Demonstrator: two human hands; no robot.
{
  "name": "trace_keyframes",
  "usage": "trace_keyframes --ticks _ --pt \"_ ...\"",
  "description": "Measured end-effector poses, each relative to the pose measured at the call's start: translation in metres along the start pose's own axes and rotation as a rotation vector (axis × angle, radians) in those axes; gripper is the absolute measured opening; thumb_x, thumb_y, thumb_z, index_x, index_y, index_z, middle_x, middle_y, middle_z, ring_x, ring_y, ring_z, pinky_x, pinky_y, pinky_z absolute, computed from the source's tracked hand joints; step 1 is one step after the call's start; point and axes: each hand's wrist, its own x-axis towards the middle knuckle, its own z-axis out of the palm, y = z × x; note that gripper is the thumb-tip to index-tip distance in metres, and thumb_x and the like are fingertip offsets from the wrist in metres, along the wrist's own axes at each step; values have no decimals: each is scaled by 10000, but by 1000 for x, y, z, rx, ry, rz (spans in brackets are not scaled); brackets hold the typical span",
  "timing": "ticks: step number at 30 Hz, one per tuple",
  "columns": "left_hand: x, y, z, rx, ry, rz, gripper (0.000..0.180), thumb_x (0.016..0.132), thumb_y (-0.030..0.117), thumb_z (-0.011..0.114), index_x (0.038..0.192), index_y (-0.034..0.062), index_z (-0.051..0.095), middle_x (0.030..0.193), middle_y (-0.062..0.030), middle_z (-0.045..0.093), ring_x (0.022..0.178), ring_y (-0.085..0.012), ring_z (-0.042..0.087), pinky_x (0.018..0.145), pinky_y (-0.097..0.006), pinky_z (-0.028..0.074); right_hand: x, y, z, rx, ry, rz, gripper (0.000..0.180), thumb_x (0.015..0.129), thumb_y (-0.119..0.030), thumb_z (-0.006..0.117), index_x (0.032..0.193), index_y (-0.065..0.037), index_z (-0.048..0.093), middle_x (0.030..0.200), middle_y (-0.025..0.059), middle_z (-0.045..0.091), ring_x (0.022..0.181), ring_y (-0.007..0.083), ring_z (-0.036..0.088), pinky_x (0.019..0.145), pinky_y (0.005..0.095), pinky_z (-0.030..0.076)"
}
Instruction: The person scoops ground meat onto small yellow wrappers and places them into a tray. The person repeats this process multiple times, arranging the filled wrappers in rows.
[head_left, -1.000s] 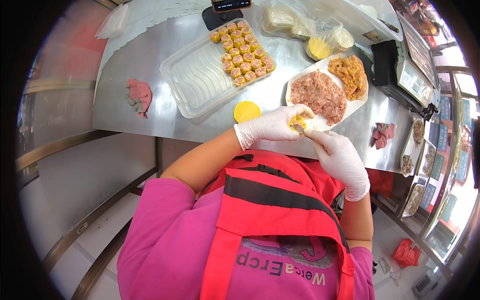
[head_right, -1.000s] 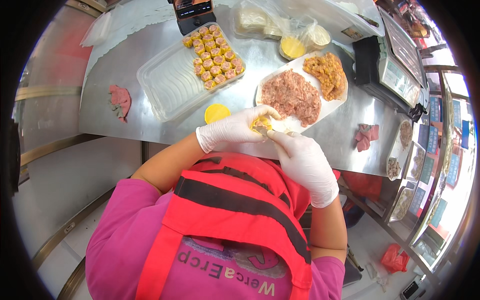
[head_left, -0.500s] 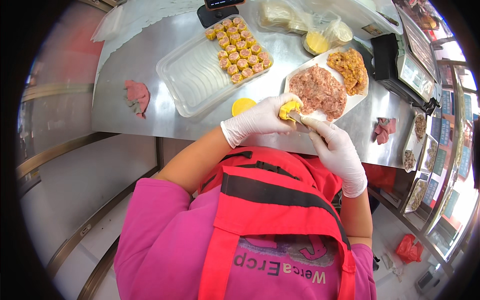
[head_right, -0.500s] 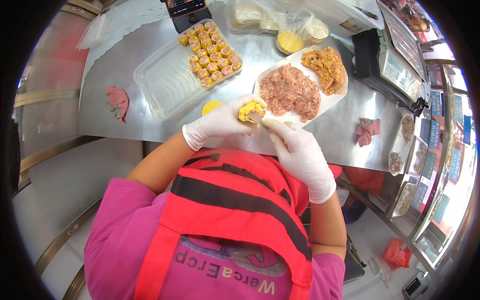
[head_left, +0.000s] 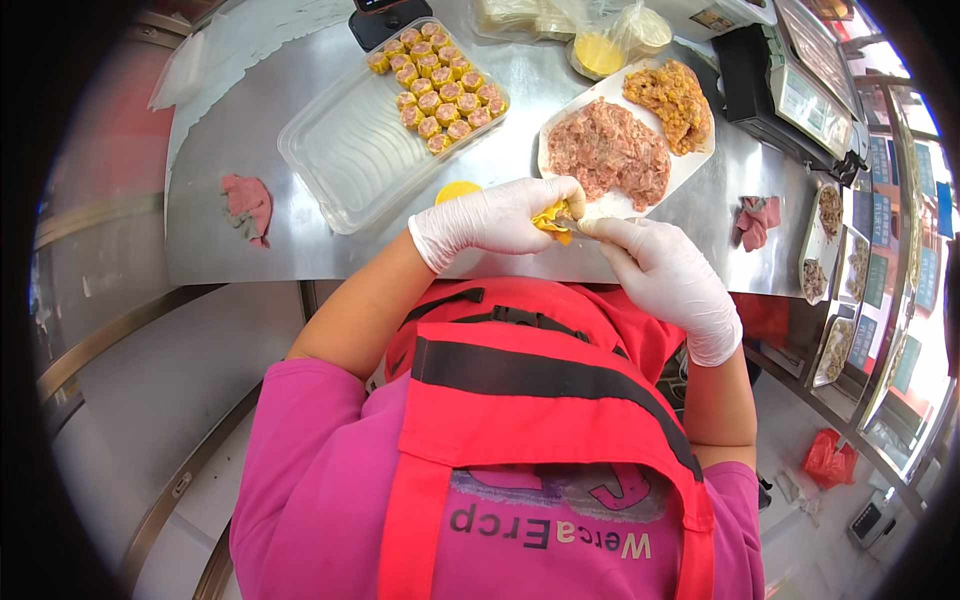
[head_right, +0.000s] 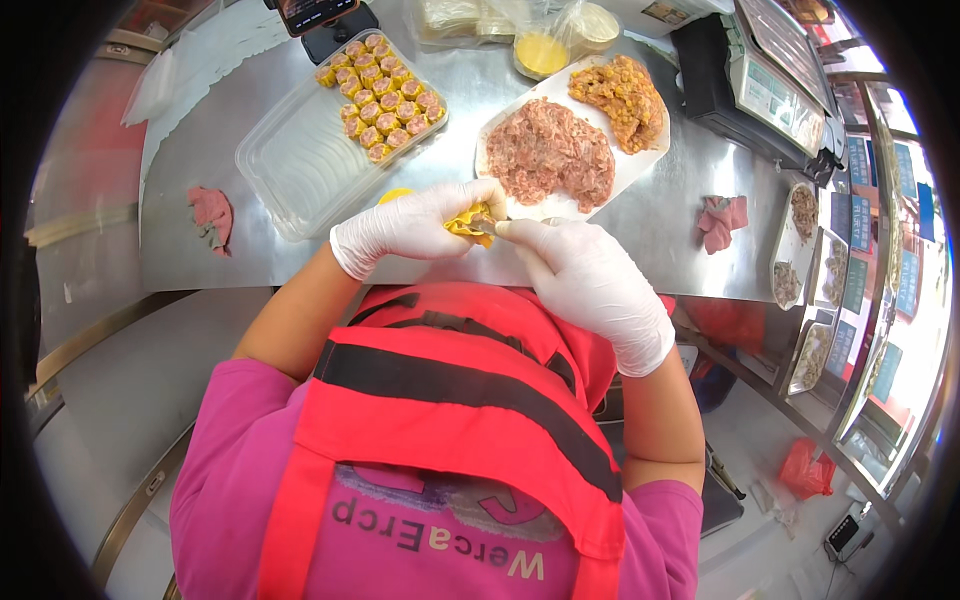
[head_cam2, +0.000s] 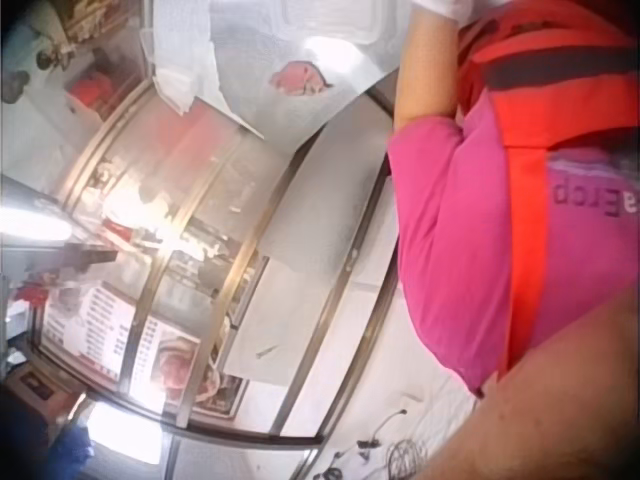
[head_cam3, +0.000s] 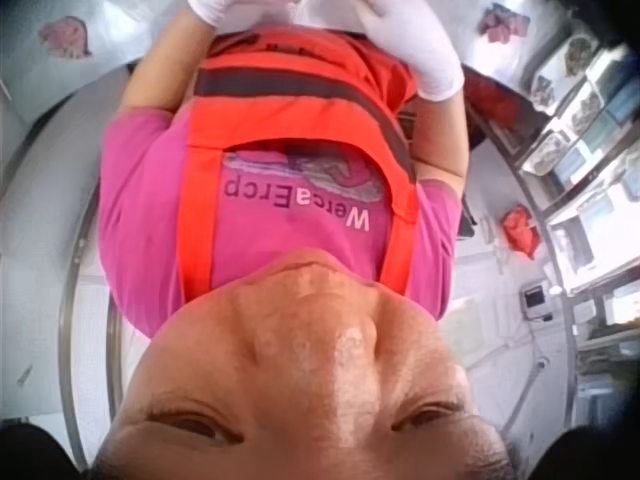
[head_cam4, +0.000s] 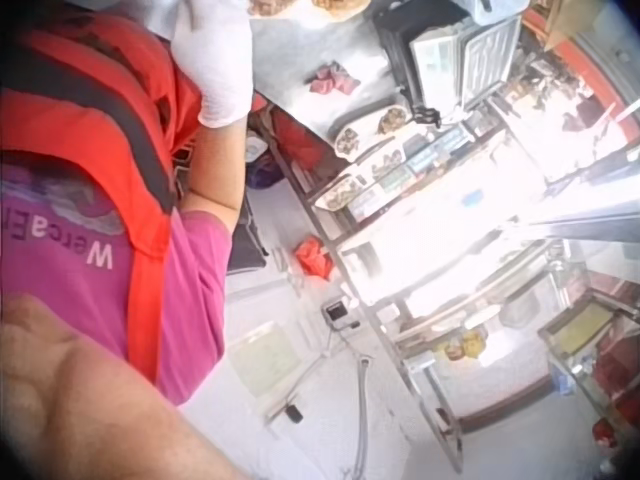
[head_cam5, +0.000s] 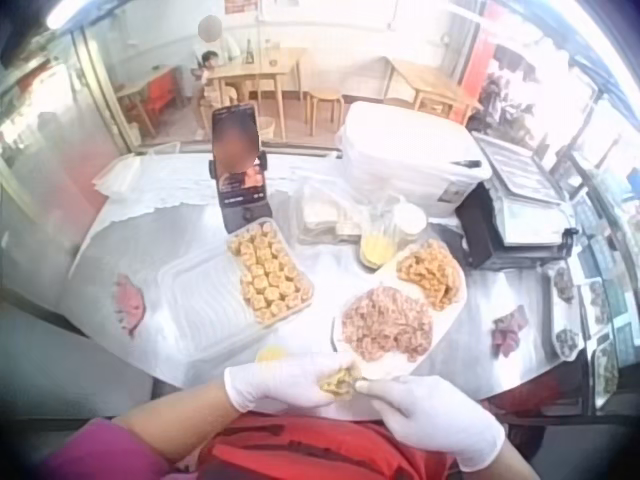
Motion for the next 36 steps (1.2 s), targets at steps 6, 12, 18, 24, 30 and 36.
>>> trace_keyframes --ticks 6,12,18,24,30,36 --pt "4 3 6 -11 55 103 400 737 23 632 1127 73 555 956 -62 594 901 -146 573 812 -276 476 0 -1 5 -104 57 -71 227 858 -109 521 1051 -69 636 838 187 644 804 368 628 717 434 502" --pt "10 -5 18 -19 52 55 500 705 26 647 1189 58 523 1025 -54 564 931 -172 562 845 -291 473 -4 0 7 -141 72 -77 213 856 -119 534 1038 -79 637 819 184 630 781 355 630 688 432 502" --pt "-10 -15 6 112 323 313 837 689 101 733 1411 110 311 1388 -136 366 1132 -250 508 919 -385 456 -7 4 13 -62 137 -67 225 865 -119 547 1070 -81 632 839 176 625 782 356 628 688 417 506" --pt "-8 -12 13 127 258 -37 411 750 126 700 1133 66 565 995 -132 631 935 -228 618 819 -322 483 -6 9 30 50 191 -58 248 865 -90 551 1101 -74 627 901 185 638 824 364 631 738 418 509" --pt "-9 -15 4 157 46 107 228 760 127 646 956 46 563 814 -161 600 782 -311 598 712 -375 478 -12 10 38 138 154 -36 239 874 -95 542 1095 -65 626 940 199 645 873 375 630 775 414 511" --pt "-2 -5 8 349 6 87 192 737 112 616 902 31 562 823 -183 600 803 -359 597 708 -403 476 -11 8 37 107 132 -49 232 886 -103 523 1093 -56 617 941 203 647 876 379 626 772 427 508"
